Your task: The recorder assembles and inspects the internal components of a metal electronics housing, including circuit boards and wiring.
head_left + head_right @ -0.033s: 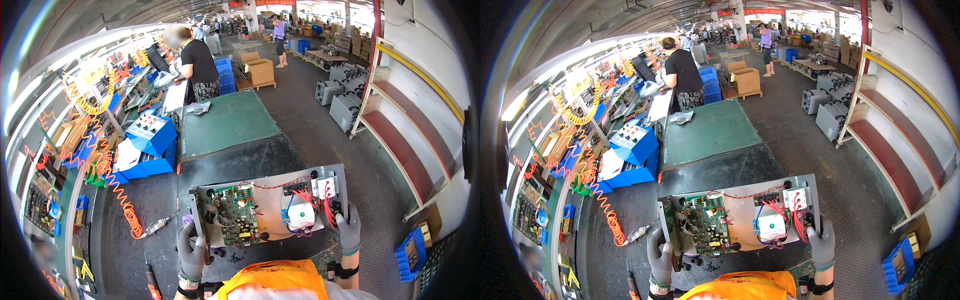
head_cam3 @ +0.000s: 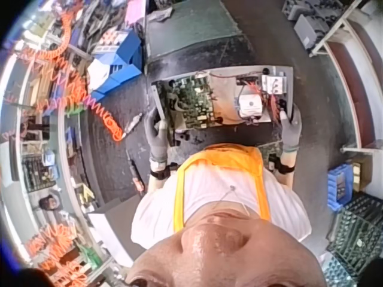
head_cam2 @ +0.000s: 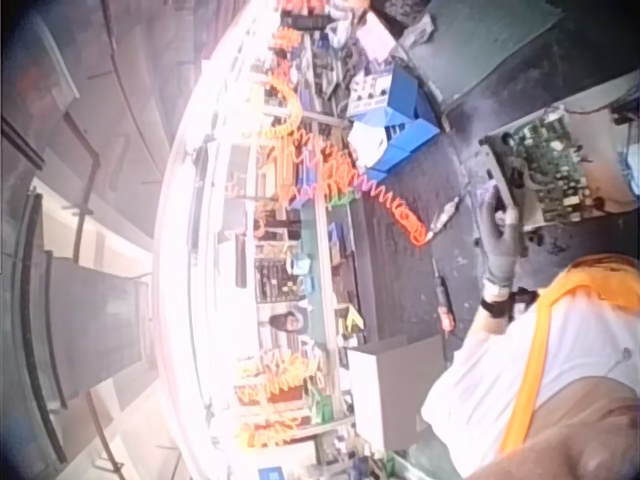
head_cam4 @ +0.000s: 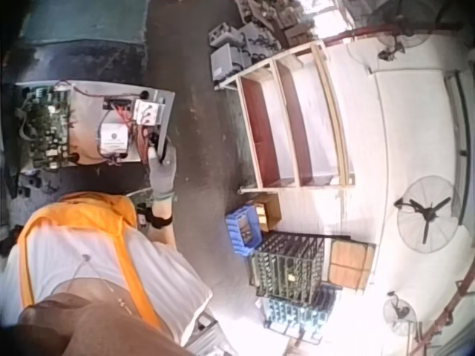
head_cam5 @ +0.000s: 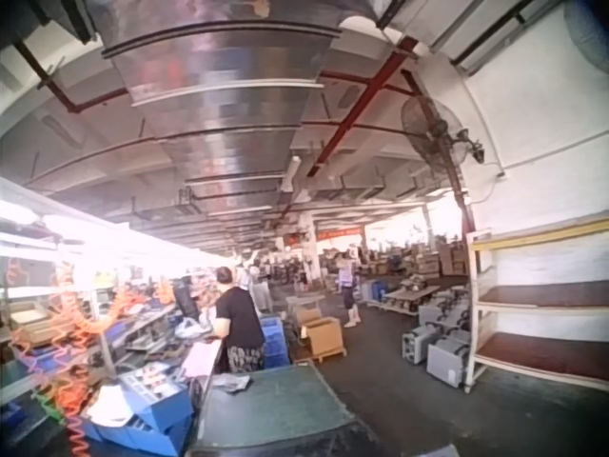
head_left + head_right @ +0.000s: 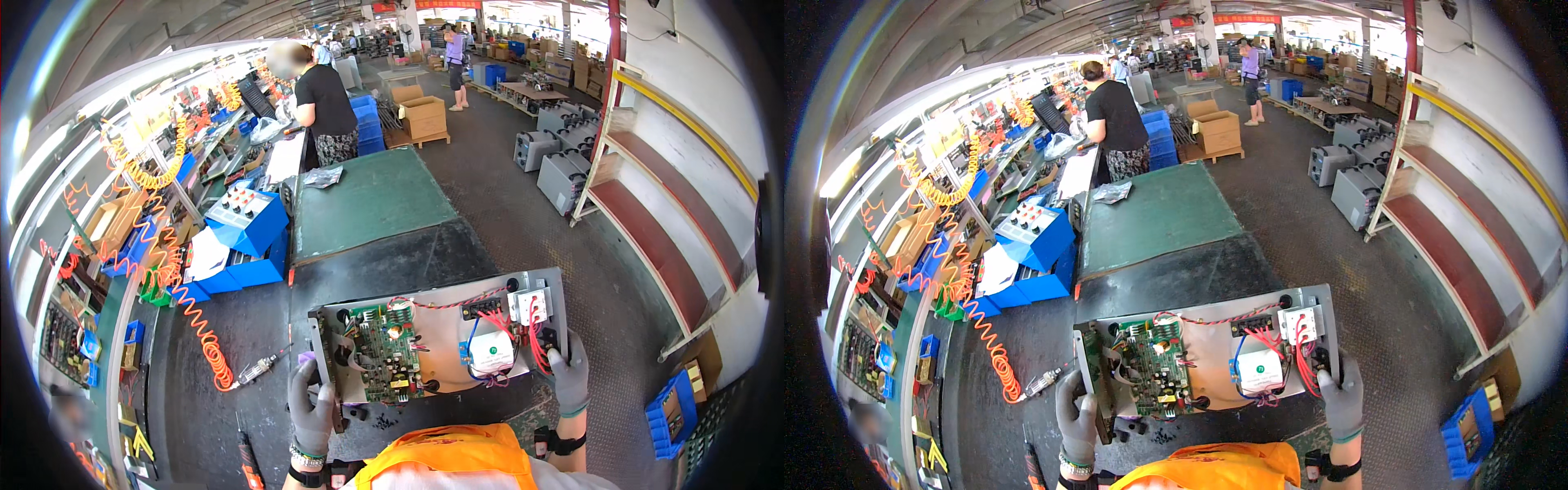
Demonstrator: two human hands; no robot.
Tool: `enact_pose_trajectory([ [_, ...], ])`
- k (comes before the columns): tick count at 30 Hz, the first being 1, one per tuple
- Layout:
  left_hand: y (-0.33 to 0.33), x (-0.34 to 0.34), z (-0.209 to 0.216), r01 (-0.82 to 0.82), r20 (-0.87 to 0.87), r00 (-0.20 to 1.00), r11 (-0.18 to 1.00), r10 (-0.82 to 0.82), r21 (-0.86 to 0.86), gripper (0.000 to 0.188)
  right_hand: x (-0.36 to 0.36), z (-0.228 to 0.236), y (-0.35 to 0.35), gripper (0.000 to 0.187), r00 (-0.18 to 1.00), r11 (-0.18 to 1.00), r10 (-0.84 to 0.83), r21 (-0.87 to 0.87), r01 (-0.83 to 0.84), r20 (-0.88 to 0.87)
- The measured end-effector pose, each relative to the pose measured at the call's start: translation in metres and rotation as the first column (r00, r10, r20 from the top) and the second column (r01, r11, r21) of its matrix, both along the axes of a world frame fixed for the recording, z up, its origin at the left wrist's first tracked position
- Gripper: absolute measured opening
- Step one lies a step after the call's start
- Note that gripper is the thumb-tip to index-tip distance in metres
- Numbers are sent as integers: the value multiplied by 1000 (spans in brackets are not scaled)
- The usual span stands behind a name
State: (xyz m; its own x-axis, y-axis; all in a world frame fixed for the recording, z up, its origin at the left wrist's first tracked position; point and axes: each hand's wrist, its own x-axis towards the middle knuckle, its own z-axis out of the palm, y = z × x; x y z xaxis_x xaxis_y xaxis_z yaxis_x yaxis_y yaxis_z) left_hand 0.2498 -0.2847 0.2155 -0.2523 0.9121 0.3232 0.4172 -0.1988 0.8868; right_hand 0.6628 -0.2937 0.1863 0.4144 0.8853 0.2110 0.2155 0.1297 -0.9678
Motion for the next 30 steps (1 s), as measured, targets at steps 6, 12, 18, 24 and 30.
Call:
enact_pose_trajectory([
  [6,33,-15,18,157,-94,985,982,-146,110,49,1,0,-4,43,1000,1000,8,7,-8,28],
  [12,61,-15,25,173,-34,985,975,-170,143,49,2,-11,-11,46,999,1000,-16,22,15,52],
  [18,61,-17,31,201,-25,979,977,-200,64,54,4,-16,-17,45,996,999,-30,14,29,79],
  [24,55,-15,29,204,5,979,978,-204,36,61,5,-20,-17,44,990,996,-81,-16,83,114],
  [30,49,-8,33,208,9,978,976,-209,70,67,2,-21,-15,42,989,996,-86,2,86,116],
])
